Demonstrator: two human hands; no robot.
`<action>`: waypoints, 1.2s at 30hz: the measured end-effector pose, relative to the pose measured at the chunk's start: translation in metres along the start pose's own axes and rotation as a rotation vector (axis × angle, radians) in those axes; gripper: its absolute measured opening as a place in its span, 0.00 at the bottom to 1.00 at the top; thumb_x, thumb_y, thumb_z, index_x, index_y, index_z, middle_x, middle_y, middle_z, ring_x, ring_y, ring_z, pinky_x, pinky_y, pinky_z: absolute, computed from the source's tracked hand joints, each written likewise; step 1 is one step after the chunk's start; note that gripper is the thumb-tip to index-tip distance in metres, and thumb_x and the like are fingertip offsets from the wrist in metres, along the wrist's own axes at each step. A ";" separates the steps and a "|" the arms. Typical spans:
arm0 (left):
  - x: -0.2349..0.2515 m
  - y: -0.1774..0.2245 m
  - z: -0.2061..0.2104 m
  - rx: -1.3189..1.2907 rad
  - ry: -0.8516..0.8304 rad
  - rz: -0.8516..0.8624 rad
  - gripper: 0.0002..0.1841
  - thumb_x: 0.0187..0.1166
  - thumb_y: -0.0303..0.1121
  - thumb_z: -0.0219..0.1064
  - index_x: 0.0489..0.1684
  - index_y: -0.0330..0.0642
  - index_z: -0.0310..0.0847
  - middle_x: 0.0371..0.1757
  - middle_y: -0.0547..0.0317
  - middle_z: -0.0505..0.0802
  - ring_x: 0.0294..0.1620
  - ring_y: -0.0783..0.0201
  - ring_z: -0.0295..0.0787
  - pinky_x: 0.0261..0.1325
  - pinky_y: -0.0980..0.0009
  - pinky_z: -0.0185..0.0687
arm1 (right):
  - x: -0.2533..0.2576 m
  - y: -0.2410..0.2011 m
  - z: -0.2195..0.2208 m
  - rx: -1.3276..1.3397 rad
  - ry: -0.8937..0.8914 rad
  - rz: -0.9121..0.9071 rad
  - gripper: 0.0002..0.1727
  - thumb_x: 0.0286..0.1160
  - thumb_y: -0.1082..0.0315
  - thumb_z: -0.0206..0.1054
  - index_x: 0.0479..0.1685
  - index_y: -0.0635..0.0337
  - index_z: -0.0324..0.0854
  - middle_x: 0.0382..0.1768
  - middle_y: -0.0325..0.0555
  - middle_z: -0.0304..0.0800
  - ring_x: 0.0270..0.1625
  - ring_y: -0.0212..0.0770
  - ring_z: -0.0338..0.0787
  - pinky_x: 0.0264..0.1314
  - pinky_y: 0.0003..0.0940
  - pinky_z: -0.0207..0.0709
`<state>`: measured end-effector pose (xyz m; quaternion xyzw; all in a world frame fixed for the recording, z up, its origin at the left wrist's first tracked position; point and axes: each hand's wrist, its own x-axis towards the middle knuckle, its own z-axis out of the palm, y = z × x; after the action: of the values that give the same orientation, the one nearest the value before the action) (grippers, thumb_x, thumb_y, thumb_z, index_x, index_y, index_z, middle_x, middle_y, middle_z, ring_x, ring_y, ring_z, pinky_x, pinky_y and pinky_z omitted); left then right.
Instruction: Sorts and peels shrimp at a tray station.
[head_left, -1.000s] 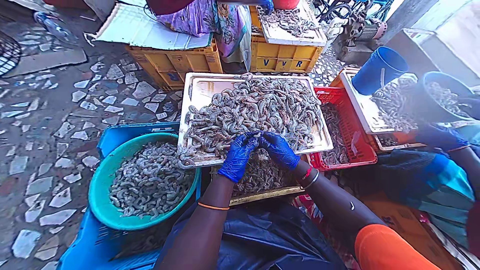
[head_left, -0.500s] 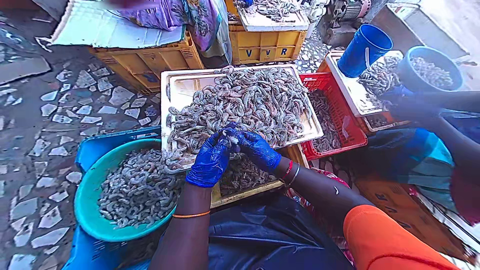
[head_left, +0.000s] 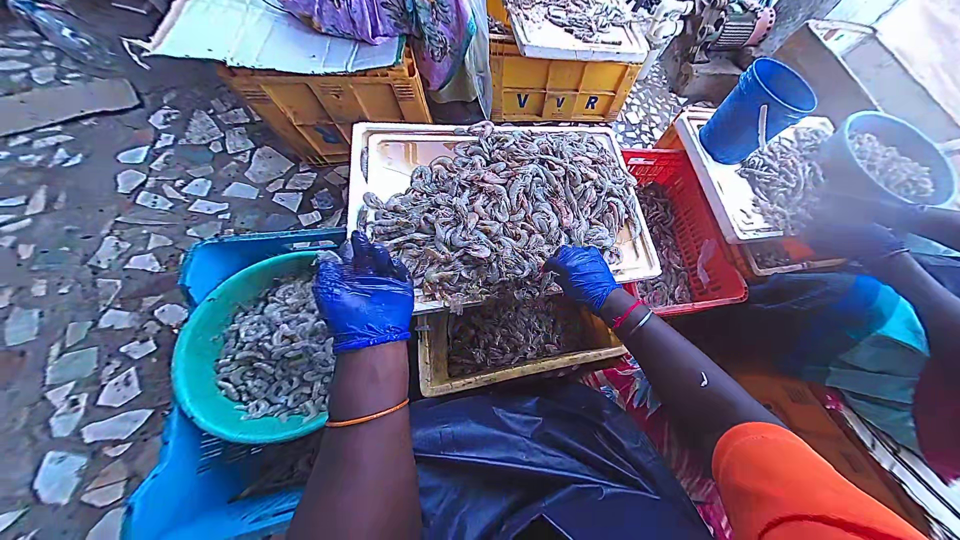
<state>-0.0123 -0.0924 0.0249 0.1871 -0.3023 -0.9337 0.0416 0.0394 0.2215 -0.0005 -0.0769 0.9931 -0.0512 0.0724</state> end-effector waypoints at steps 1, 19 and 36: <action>-0.003 -0.006 0.007 0.074 -0.025 -0.052 0.22 0.95 0.49 0.35 0.63 0.56 0.75 0.55 0.70 0.90 0.52 0.73 0.88 0.57 0.71 0.84 | 0.003 0.000 0.010 -0.033 -0.009 -0.011 0.15 0.72 0.68 0.72 0.56 0.41 0.91 0.54 0.53 0.90 0.57 0.59 0.88 0.60 0.65 0.77; -0.015 -0.043 0.045 0.676 -0.211 -0.165 0.16 0.93 0.38 0.54 0.68 0.48 0.83 0.50 0.63 0.94 0.47 0.68 0.93 0.50 0.71 0.88 | 0.012 0.002 -0.008 0.035 0.051 0.087 0.13 0.82 0.58 0.61 0.52 0.50 0.88 0.52 0.50 0.93 0.57 0.54 0.92 0.61 0.63 0.78; -0.016 -0.032 0.058 0.505 -0.171 -0.037 0.15 0.92 0.33 0.55 0.66 0.39 0.82 0.52 0.59 0.93 0.47 0.67 0.92 0.54 0.70 0.88 | -0.018 -0.060 0.094 0.140 -0.705 0.058 0.16 0.82 0.60 0.61 0.59 0.51 0.89 0.55 0.55 0.92 0.62 0.59 0.89 0.62 0.67 0.79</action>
<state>-0.0184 -0.0315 0.0546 0.1173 -0.5245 -0.8418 -0.0495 0.0802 0.1567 -0.0838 -0.0567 0.9030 -0.0873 0.4169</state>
